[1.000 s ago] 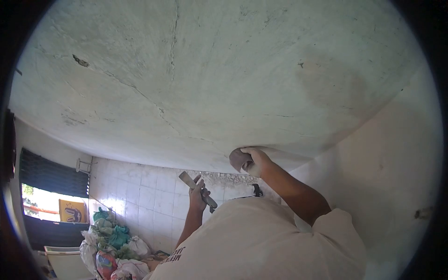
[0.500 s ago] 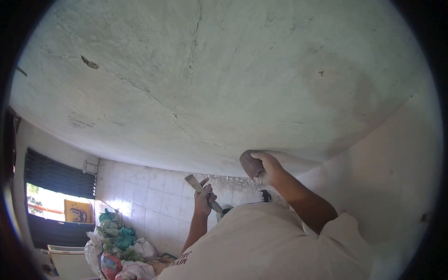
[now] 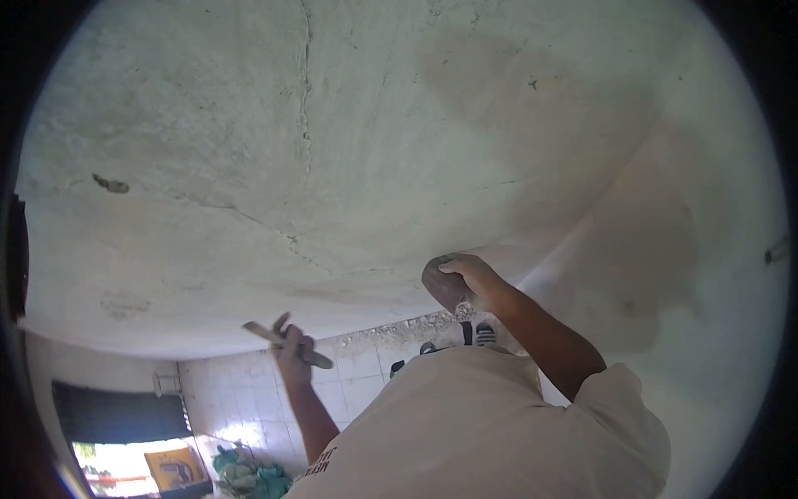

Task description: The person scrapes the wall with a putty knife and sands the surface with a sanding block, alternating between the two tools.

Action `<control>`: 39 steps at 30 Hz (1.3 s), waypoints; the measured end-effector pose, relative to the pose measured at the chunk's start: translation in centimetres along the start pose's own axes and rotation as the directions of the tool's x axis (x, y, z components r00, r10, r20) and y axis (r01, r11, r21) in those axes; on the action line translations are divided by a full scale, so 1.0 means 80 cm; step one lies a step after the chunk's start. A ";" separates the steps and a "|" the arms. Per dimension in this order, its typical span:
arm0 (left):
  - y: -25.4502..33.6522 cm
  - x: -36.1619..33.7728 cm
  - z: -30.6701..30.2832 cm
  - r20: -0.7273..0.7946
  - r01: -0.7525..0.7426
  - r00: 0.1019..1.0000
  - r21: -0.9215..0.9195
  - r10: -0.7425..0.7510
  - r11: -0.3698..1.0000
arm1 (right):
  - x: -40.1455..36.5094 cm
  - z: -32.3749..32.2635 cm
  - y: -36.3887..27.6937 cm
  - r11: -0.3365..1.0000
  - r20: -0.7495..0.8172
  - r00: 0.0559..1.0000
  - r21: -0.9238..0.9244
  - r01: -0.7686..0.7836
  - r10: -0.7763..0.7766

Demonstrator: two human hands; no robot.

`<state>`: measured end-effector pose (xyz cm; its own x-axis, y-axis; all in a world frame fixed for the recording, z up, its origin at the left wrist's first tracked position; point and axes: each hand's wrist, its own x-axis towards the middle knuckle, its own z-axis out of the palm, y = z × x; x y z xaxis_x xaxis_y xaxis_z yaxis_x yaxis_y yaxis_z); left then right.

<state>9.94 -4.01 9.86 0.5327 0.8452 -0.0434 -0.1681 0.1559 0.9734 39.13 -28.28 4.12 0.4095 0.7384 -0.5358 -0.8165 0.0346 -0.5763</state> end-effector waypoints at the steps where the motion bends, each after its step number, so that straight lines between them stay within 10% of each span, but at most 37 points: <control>1: 0.019 0.012 -0.010 0.015 -0.045 0.999 0.021 0.045 0.999 | -0.005 0.001 0.004 0.999 0.019 0.999 0.011 0.042 -0.042; 18: 0.110 0.131 -0.040 0.291 -0.347 0.911 0.159 0.292 0.924 | 0.008 -0.009 0.054 0.994 -0.333 0.941 -0.108 0.029 -0.063; 25: 0.109 0.129 -0.040 0.264 -0.323 0.927 0.205 0.265 0.924 | -0.026 0.042 0.021 0.955 -0.296 0.914 0.023 0.296 -0.276; 29: 0.110 0.127 -0.035 0.273 -0.336 0.919 0.170 0.283 0.926 | 0.006 0.020 0.064 0.995 -0.399 0.912 -0.024 0.095 -0.097; 36: 0.113 0.127 -0.042 0.337 -0.319 0.910 0.200 0.240 0.926 | -0.022 0.060 0.030 0.929 -0.293 0.889 0.009 0.370 -0.351; 39: 0.113 0.128 -0.045 0.363 -0.310 0.905 0.213 0.220 0.926 | -0.029 0.059 0.052 0.831 -0.445 0.710 -0.184 0.525 -0.547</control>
<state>10.85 7.88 17.42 0.7468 0.6137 0.2563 -0.1441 -0.2268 0.9632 32.86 -26.71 5.88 0.9178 0.2054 -0.3397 -0.3888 0.2922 -0.8738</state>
